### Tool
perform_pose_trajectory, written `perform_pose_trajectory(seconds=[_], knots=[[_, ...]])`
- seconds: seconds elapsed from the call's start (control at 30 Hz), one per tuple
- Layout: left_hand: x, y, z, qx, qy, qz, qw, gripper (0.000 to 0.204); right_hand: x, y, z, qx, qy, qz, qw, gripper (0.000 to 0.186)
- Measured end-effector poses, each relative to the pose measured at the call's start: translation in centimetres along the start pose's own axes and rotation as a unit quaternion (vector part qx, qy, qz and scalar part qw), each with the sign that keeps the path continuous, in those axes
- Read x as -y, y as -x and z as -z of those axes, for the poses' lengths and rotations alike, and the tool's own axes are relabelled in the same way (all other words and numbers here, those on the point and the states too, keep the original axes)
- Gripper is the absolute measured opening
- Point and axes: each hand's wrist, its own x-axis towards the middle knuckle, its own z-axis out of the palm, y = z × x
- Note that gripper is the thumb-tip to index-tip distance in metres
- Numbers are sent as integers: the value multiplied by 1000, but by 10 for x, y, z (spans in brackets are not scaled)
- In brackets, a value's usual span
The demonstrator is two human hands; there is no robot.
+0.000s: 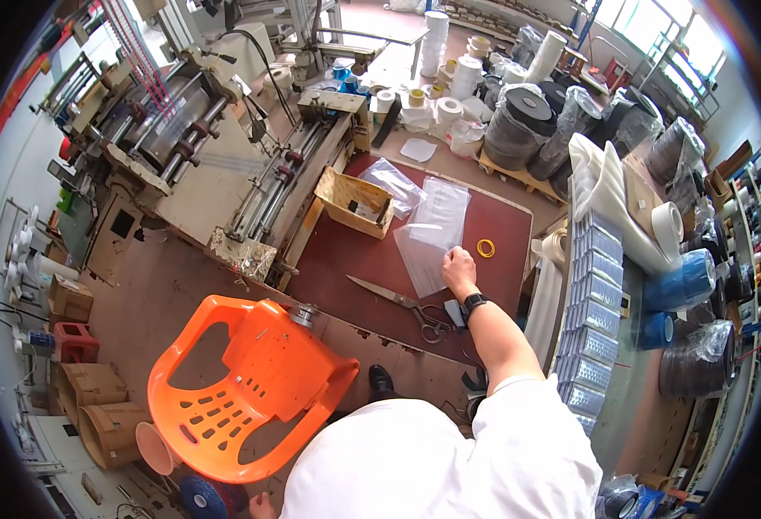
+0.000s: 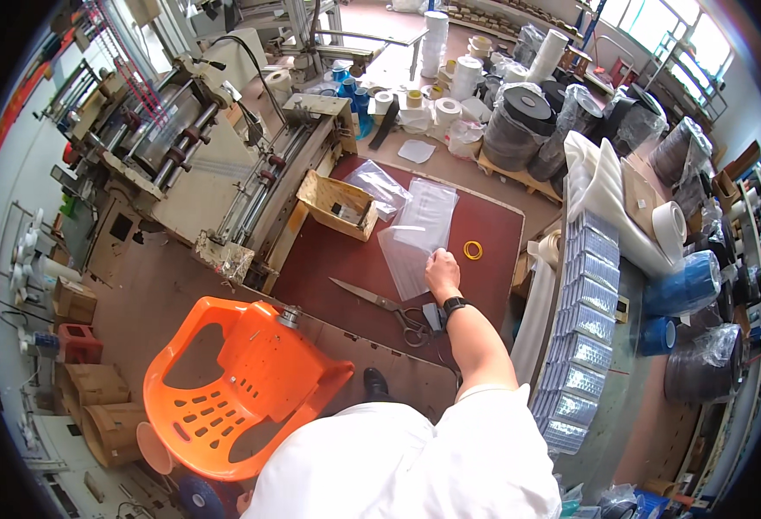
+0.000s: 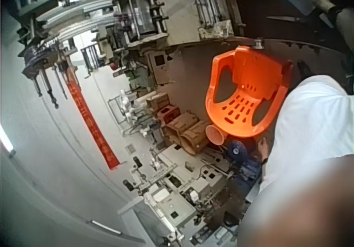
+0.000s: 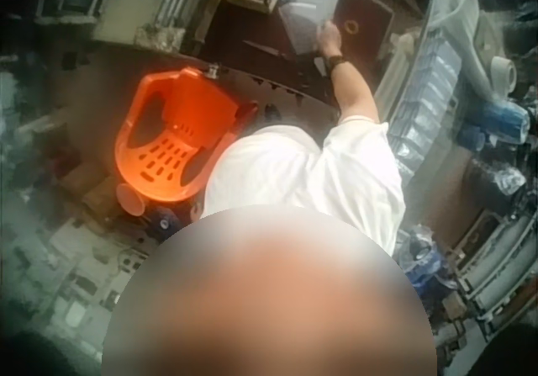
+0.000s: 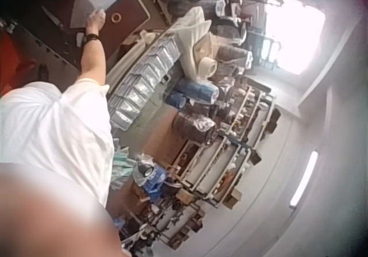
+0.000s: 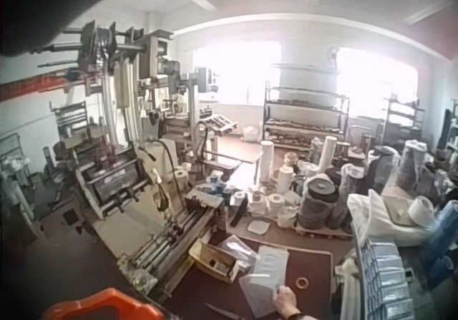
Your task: Sweeping the floor of a production facility using a broom and a dustpan.
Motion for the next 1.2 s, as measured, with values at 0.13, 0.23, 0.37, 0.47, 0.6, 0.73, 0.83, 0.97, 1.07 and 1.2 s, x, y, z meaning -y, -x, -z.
perform_pose_trajectory(seconds=[0.13,0.23,0.37,0.47,0.6,0.73,0.83,0.97,1.07,1.2], knots=[[2,7,-13,-52,-78,-21,995,40,4,-20,3,-77,-77,0,994,24],[-11,14,-19,-57,-89,-24,994,36,15,-48,11,-90,-74,-86,990,25],[-20,19,-20,-68,-105,-34,992,33,45,-55,11,-191,-80,-112,972,30],[-17,26,-17,-66,-129,-45,988,32,84,-40,-1,-94,-166,-4,982,39],[-8,31,-16,-6,-256,-131,958,33,147,-28,-30,-1,-228,48,973,45],[3,20,-24,-82,-88,-32,992,35,181,-42,-36,98,-205,-33,973,44],[14,7,-25,-85,131,8,988,36,189,-48,-28,112,-180,-42,976,40],[18,4,2,1,-275,-246,930,37,186,-43,-10,108,-177,6,978,38],[3,7,16,68,-447,-267,851,37,173,-44,2,167,-199,-21,965,35],[-36,20,-15,-51,-191,-65,978,35,135,-52,20,132,-122,70,981,34]])
